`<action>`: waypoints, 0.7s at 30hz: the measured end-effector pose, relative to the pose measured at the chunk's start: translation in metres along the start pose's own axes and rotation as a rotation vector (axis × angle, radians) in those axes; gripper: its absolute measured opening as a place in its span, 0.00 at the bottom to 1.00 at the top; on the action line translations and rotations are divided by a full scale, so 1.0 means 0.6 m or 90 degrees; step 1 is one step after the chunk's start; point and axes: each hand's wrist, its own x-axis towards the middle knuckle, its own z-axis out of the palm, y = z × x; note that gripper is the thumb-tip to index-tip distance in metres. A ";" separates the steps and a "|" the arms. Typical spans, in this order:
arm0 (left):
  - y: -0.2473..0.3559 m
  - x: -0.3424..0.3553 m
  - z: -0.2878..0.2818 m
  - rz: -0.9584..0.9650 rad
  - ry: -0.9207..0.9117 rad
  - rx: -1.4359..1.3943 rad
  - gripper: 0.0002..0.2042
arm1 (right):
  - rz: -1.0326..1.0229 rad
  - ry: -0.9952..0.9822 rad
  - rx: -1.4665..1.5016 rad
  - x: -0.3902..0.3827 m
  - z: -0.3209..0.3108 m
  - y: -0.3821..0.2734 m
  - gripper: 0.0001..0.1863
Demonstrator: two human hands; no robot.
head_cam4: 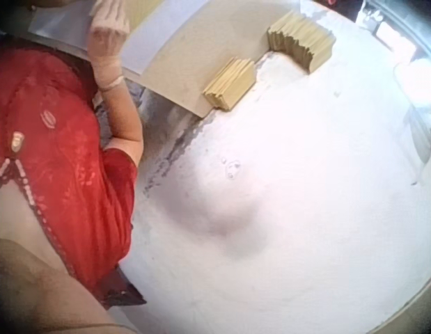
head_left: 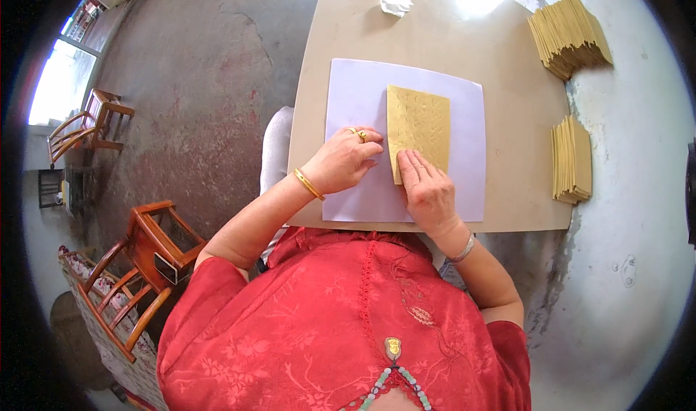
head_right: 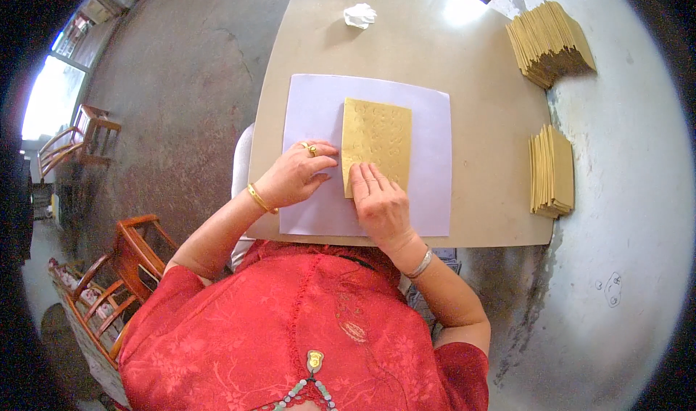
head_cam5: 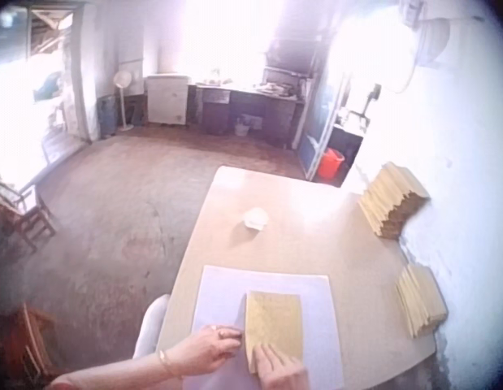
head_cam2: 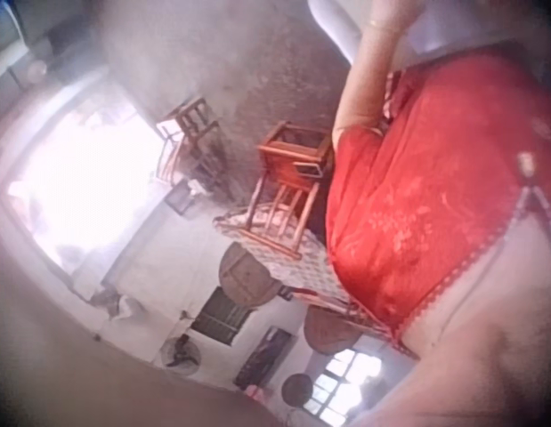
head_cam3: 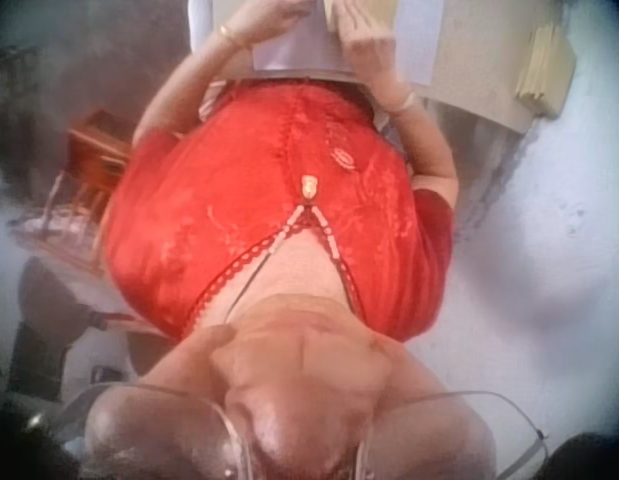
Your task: The person wraps stacks of gold paper by placing each stack onto a paper wrapper, folding the wrapper around the stack, and setting the packaged bundles aside.
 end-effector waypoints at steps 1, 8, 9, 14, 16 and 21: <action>0.000 0.001 -0.001 -0.008 0.009 -0.002 0.11 | -0.002 -0.001 0.001 0.001 -0.006 -0.005 0.21; 0.016 0.010 0.007 -0.037 0.108 0.051 0.13 | 0.164 -0.041 0.027 -0.012 -0.042 0.019 0.39; 0.022 0.011 0.008 -0.030 0.104 0.051 0.13 | 0.212 -0.039 -0.002 -0.018 -0.039 0.029 0.41; 0.051 0.007 0.016 -0.092 0.072 0.092 0.23 | 0.272 -0.071 0.097 -0.044 -0.021 0.058 0.41; 0.055 0.007 0.016 -0.098 0.060 0.102 0.23 | 0.267 -0.065 0.109 -0.047 -0.019 0.060 0.40; 0.061 0.009 0.020 -0.105 0.050 0.131 0.21 | 0.273 -0.024 0.147 -0.055 -0.011 0.066 0.38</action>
